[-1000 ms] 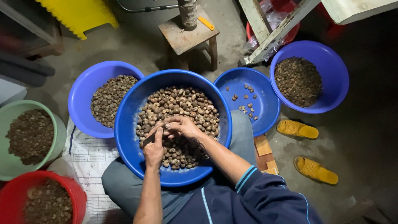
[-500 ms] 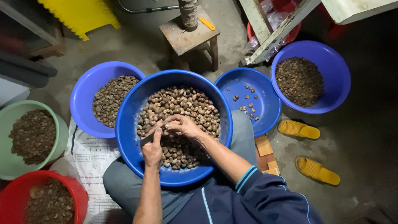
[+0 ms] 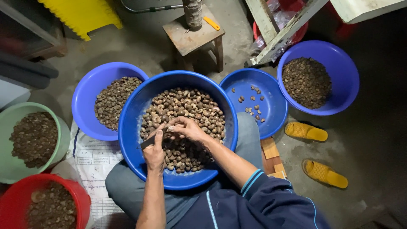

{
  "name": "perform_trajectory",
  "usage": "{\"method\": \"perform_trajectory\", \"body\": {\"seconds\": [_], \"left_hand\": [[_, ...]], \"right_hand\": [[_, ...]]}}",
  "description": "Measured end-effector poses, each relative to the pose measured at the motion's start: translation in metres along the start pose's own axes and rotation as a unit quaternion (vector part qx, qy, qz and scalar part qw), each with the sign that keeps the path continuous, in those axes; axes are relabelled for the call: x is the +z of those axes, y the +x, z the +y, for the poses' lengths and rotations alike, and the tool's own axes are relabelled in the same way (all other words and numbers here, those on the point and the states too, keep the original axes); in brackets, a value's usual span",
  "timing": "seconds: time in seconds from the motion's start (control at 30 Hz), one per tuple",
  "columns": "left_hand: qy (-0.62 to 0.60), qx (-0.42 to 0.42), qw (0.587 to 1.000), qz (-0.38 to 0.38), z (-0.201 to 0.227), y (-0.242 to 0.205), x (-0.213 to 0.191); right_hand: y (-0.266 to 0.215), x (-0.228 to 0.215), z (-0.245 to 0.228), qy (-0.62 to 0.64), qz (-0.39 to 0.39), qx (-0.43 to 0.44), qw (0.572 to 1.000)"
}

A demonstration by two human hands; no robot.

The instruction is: Cracking nut shells with a small hand tool and sorting the nuts into various colored plastic bowls.

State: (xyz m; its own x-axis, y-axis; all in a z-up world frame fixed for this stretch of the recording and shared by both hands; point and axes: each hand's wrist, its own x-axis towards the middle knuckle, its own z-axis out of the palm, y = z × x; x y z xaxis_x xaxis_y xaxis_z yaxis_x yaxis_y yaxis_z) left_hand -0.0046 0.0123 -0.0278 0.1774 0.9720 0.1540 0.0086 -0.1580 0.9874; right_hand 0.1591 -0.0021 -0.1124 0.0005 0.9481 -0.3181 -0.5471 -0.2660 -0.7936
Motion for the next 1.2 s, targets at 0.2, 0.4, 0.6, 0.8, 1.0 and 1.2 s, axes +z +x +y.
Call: {"method": "perform_trajectory", "body": {"seconds": [0.2, 0.4, 0.6, 0.8, 1.0, 1.2], "left_hand": [[0.007, 0.005, 1.000, -0.006, 0.013, -0.001, 0.002], [0.030, -0.002, 0.999, -0.014, 0.002, -0.002, 0.000], [0.025, -0.011, 1.000, -0.003, 0.014, -0.002, 0.006], [0.059, -0.029, 0.997, 0.030, 0.008, -0.002, 0.000], [0.110, -0.101, 0.988, 0.042, -0.007, -0.003, -0.003], [0.085, -0.143, 0.984, 0.066, -0.036, -0.006, -0.008]], "right_hand": [[-0.001, 0.002, 0.001, 0.001, 0.004, -0.012, 1.000], [0.010, -0.006, 0.017, 0.009, -0.012, -0.017, 1.000], [0.001, 0.002, 0.002, 0.027, -0.022, -0.030, 0.999], [-0.011, 0.002, -0.023, -0.045, -0.007, -0.072, 0.996], [-0.054, -0.049, -0.104, -0.329, 0.149, -0.308, 0.880], [-0.092, -0.127, -0.141, -0.540, 0.303, -0.221, 0.753]]}}
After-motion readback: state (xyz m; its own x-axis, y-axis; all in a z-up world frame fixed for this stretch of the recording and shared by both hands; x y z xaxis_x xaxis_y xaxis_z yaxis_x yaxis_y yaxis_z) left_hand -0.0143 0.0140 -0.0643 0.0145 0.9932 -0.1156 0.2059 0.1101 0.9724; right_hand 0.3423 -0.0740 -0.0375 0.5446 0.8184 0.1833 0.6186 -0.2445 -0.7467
